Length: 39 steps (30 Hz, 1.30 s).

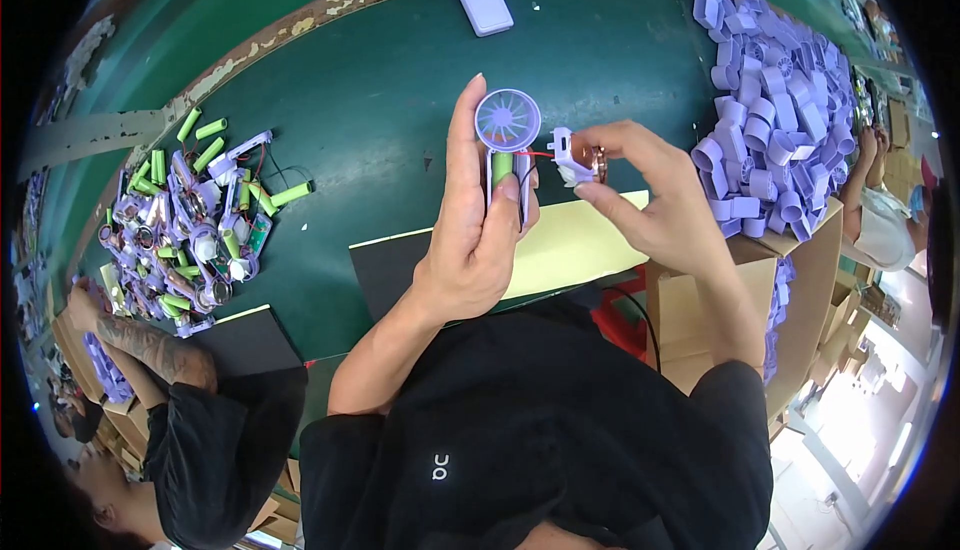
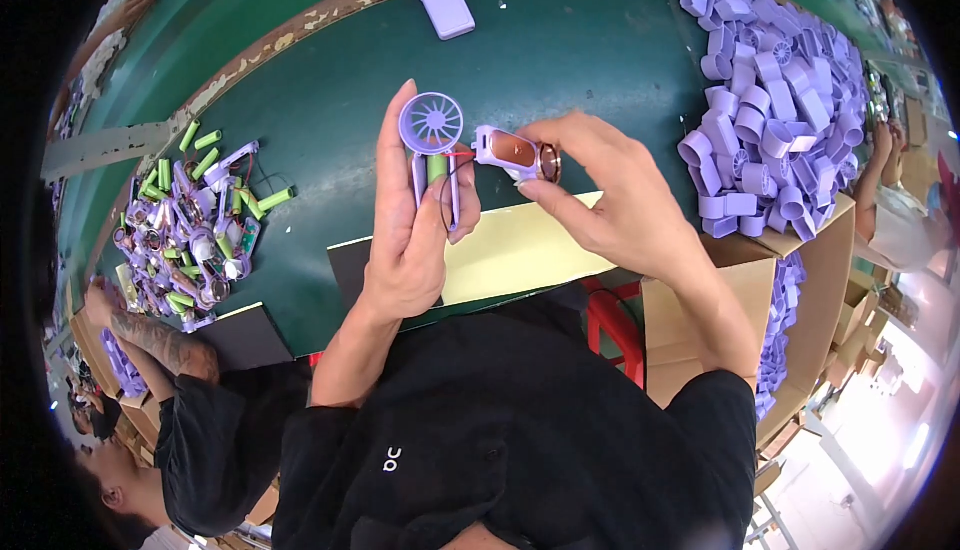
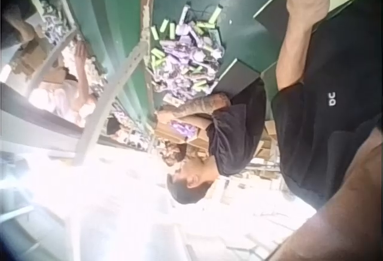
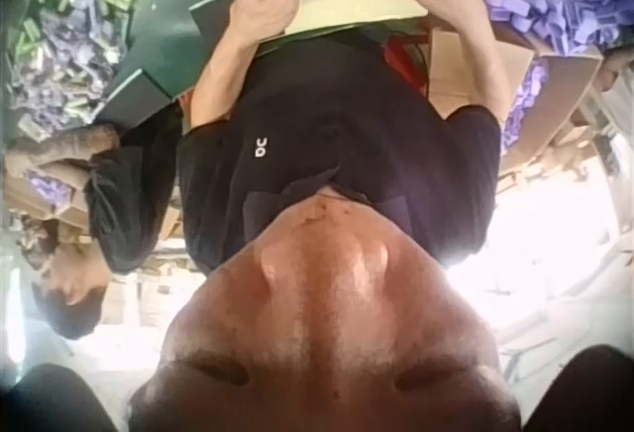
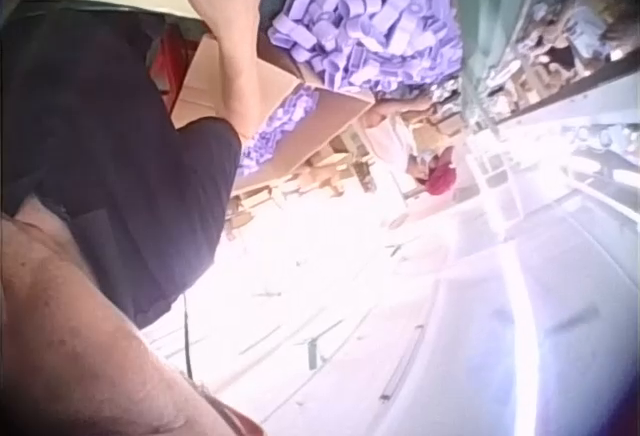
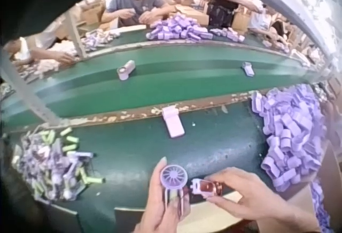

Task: The person assembles small handheld electronic fans by hand, inserting a motor assembly and a battery into a fan housing, then closing the housing with a housing cover.

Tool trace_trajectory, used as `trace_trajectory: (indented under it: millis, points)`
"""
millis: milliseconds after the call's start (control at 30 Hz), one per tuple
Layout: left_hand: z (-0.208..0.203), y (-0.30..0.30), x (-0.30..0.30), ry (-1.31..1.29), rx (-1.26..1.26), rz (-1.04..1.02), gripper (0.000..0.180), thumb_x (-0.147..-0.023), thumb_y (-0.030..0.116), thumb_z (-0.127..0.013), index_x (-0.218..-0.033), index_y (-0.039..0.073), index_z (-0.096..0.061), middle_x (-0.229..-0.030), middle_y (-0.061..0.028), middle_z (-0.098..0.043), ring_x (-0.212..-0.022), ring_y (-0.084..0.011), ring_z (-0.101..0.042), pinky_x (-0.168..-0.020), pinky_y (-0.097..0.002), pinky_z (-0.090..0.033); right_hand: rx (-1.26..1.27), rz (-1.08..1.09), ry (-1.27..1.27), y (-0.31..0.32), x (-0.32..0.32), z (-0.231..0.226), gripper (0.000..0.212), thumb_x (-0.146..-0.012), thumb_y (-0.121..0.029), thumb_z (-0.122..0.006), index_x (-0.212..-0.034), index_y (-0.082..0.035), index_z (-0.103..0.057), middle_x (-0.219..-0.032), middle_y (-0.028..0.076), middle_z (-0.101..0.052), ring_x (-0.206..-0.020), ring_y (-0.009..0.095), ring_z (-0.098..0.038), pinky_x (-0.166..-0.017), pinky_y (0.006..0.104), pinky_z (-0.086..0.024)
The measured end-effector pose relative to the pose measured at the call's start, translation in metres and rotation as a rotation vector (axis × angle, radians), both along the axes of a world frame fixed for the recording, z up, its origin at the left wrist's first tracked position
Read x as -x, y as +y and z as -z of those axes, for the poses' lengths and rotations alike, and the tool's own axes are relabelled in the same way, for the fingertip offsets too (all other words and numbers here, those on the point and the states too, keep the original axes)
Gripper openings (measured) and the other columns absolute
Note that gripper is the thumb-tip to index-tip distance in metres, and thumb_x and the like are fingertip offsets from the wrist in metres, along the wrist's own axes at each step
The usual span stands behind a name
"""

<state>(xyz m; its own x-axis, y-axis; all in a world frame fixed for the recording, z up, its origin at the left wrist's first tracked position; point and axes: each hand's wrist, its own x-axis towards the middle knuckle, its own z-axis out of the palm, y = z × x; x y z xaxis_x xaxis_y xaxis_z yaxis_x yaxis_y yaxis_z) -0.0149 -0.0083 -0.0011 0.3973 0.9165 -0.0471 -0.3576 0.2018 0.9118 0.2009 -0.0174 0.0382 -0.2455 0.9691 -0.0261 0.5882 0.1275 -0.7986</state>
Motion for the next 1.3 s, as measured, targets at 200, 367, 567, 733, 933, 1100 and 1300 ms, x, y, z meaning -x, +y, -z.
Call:
trace_trajectory:
  millis: [200,367,567,733,933,1100,1300]
  points:
    - [0.009,0.008,0.003,-0.333,0.243,0.105,0.088,-0.095,0.022,-0.055,-0.168,0.013,-0.007,-0.119,-0.0114,-0.051,-0.072,-0.0142,-0.048,-0.063,-0.0263,-0.041,-0.116,-0.013,-0.021,0.002,0.003,0.005,0.037,-0.083,0.002,-0.076,-0.118,0.003,-0.066,-0.111,0.016,-0.069,-0.098,0.029,-0.068,-0.090,0.0372,-0.052]
    - [0.006,0.012,0.009,-0.341,0.234,0.200,0.106,-0.084,0.021,-0.056,-0.169,0.015,0.007,-0.129,-0.0105,-0.045,-0.087,-0.0177,-0.049,-0.076,-0.0315,-0.044,-0.016,0.032,0.121,0.002,0.004,0.005,0.034,-0.084,0.004,-0.073,-0.117,0.002,-0.065,-0.114,0.014,-0.068,-0.097,0.022,-0.066,-0.089,0.0360,-0.052]
    - [0.002,0.007,0.008,-0.086,0.083,0.228,0.111,-0.076,0.002,-0.045,-0.167,0.013,0.018,-0.152,-0.0113,-0.034,-0.116,-0.0193,-0.048,-0.098,-0.0323,-0.042,0.122,0.001,0.217,-0.002,0.004,0.004,0.032,-0.086,0.004,-0.068,-0.117,-0.001,-0.062,-0.109,0.010,-0.065,-0.099,0.016,-0.064,-0.089,0.0325,-0.049]
    - [0.002,0.010,0.010,-0.064,0.060,0.261,0.110,-0.078,0.003,-0.046,-0.167,0.013,0.018,-0.166,-0.0131,-0.020,-0.147,-0.0233,-0.029,-0.117,-0.0344,-0.028,0.140,0.097,0.461,-0.009,0.020,-0.003,0.023,-0.092,-0.002,-0.069,-0.114,-0.001,-0.062,-0.099,0.003,-0.061,-0.089,0.010,-0.059,-0.079,0.0267,-0.045]
    - [0.009,0.007,0.009,-0.286,0.236,0.268,0.115,-0.081,0.034,-0.058,-0.168,0.015,0.014,-0.156,-0.0135,-0.033,-0.123,-0.0227,-0.047,-0.100,-0.0348,-0.039,0.203,0.210,0.383,-0.005,0.023,-0.005,0.020,-0.096,-0.012,-0.075,-0.102,-0.001,-0.060,-0.082,-0.005,-0.051,-0.074,0.002,-0.041,-0.064,0.0205,-0.035]
    - [0.005,0.006,0.005,-0.408,0.259,0.299,0.107,-0.083,0.043,-0.052,-0.169,0.013,0.003,-0.142,-0.0125,-0.046,-0.093,-0.0195,-0.048,-0.074,-0.0319,-0.039,0.271,0.180,0.620,-0.005,0.025,-0.005,0.017,-0.099,-0.011,-0.072,-0.106,-0.002,-0.059,-0.087,-0.005,-0.054,-0.074,0.003,-0.042,-0.064,0.0200,-0.035]
    - [0.003,0.007,0.003,-0.351,0.308,0.172,0.105,-0.086,0.033,-0.053,-0.169,0.015,0.008,-0.122,-0.0127,-0.051,-0.084,-0.0196,-0.047,-0.076,-0.0327,-0.039,-0.110,-0.043,0.622,-0.005,0.015,-0.017,0.032,-0.101,-0.025,-0.060,-0.115,0.003,-0.057,-0.096,0.015,-0.063,-0.084,0.017,-0.062,-0.069,0.0281,-0.049]
